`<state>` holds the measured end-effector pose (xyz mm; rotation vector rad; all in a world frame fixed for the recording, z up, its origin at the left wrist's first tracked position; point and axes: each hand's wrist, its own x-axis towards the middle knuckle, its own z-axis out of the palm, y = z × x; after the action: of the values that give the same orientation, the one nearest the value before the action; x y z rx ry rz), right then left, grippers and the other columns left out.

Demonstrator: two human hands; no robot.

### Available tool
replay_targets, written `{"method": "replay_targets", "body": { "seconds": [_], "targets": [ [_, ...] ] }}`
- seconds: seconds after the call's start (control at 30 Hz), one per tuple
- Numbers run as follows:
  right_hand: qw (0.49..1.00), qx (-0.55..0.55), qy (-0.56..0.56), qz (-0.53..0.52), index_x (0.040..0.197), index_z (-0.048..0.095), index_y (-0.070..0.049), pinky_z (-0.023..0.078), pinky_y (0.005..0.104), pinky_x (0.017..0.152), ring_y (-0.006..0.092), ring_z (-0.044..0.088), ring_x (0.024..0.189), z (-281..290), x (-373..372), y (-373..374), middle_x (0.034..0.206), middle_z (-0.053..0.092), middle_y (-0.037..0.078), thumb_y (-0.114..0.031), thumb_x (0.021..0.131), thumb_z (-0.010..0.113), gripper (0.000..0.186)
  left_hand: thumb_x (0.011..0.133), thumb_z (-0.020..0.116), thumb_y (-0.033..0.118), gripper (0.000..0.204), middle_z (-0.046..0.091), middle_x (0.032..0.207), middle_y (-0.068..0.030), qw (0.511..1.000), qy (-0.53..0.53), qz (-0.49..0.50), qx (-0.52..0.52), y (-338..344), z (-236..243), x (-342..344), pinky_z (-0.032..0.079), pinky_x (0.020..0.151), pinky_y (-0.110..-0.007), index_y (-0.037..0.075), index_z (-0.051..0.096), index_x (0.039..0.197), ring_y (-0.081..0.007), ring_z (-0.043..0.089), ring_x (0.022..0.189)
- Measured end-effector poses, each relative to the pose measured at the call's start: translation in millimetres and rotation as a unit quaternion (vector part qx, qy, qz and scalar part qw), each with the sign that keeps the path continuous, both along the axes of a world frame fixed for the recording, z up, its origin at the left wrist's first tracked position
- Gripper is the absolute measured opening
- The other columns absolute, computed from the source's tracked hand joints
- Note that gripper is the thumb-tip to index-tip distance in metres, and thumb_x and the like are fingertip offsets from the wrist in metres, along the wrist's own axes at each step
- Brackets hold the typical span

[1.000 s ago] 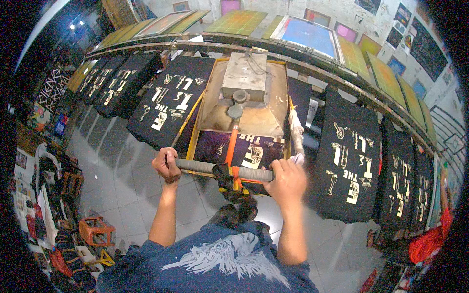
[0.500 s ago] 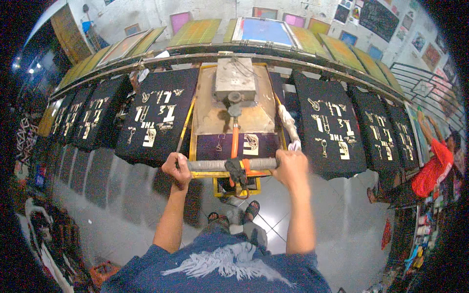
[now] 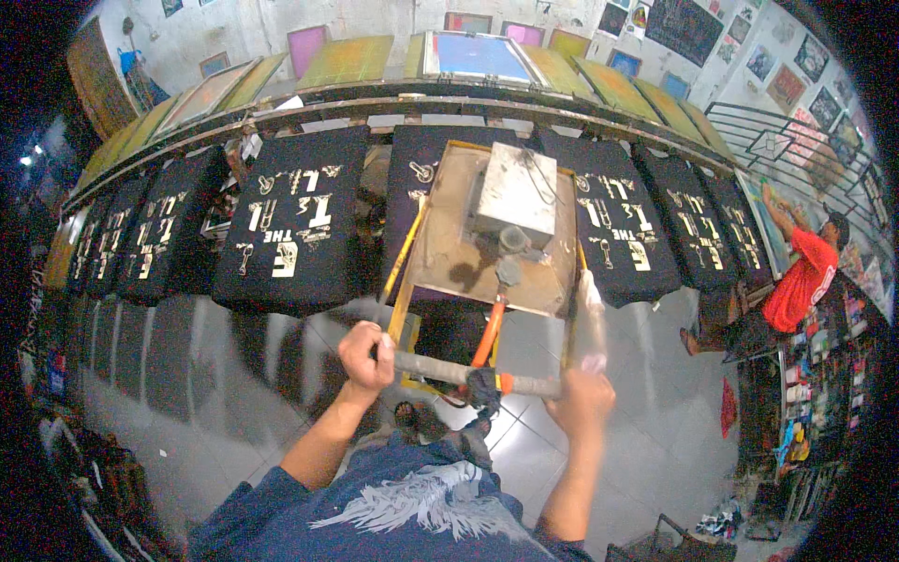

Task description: The person operates a manual screen printing machine to apply a design onto black t-shirts, pulling a squeegee across several screens and wiping excess ink.

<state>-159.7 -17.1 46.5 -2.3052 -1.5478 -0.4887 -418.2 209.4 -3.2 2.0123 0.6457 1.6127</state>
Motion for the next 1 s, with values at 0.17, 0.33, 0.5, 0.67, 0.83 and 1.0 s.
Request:
{"method": "replay_targets", "body": {
  "seconds": [0.17, 0.33, 0.5, 0.67, 0.83, 1.0],
  "targets": [
    [0.998, 0.04, -0.026, 0.038, 0.06, 0.045, -0.011, 0.042, 0.044, 0.055, 0.0344, 0.054, 0.056, -9, 38, -24, 0.057, 0.051, 0.01, -0.024, 0.062, 0.082, 0.039, 0.079, 0.072, 0.006, 0.019, 0.055, 0.061, -0.0097, 1.0, 0.009, -0.015, -0.005, -38, 10, 16, 0.042, 0.054, -0.042, 0.007, 0.057, 0.067, -0.0316, 0.054, 0.054],
    [0.996, 0.033, -0.06, 0.063, 0.06, 0.043, -0.011, 0.041, 0.0438, 0.055, 0.035, 0.052, 0.054, -28, 102, -39, 0.057, 0.05, 0.01, -0.025, 0.053, 0.079, 0.039, 0.08, 0.075, 0.008, 0.017, 0.062, 0.065, -0.0091, 0.997, 0.059, -0.047, -0.027, -64, 13, 41, 0.046, 0.058, -0.042, 0.007, 0.061, 0.071, -0.0303, 0.059, 0.056],
    [0.99, 0.067, -0.07, 0.099, 0.061, 0.043, -0.012, 0.042, 0.0441, 0.056, 0.0347, 0.052, 0.054, -31, 167, -22, 0.056, 0.05, 0.01, -0.024, 0.051, 0.077, 0.038, 0.08, 0.078, 0.011, 0.018, 0.064, 0.067, -0.0071, 0.991, 0.097, -0.08, -0.046, -80, 25, 79, 0.047, 0.059, -0.04, 0.009, 0.062, 0.072, -0.0278, 0.06, 0.057],
    [0.99, 0.032, -0.055, 0.126, 0.062, 0.044, -0.012, 0.043, 0.0432, 0.056, 0.0333, 0.053, 0.054, -10, 174, -10, 0.056, 0.049, 0.009, -0.022, 0.061, 0.077, 0.034, 0.083, 0.079, 0.013, 0.027, 0.06, 0.059, -0.0065, 0.988, 0.125, -0.002, -0.089, -102, 27, 97, 0.044, 0.053, -0.039, 0.01, 0.059, 0.065, -0.0259, 0.057, 0.052],
    [0.991, -0.002, -0.036, 0.129, 0.066, 0.054, -0.013, 0.047, 0.0444, 0.058, 0.0315, 0.06, 0.058, -19, 172, -16, 0.061, 0.057, 0.008, -0.023, 0.064, 0.078, 0.027, 0.082, 0.079, 0.009, 0.03, 0.057, 0.057, -0.0067, 0.983, 0.162, 0.044, -0.07, -97, 21, 90, 0.042, 0.051, -0.037, 0.009, 0.056, 0.063, -0.0252, 0.055, 0.051],
    [0.989, -0.053, 0.023, 0.134, 0.077, 0.066, -0.014, 0.055, 0.0433, 0.068, 0.0287, 0.069, 0.07, -10, 147, -11, 0.07, 0.067, 0.008, -0.028, 0.065, 0.083, 0.025, 0.088, 0.077, 0.012, 0.034, 0.054, 0.055, -0.006, 0.981, 0.149, 0.103, -0.076, -80, 20, 77, 0.038, 0.05, -0.032, 0.004, 0.056, 0.063, -0.0134, 0.048, 0.049]
  ]
}}
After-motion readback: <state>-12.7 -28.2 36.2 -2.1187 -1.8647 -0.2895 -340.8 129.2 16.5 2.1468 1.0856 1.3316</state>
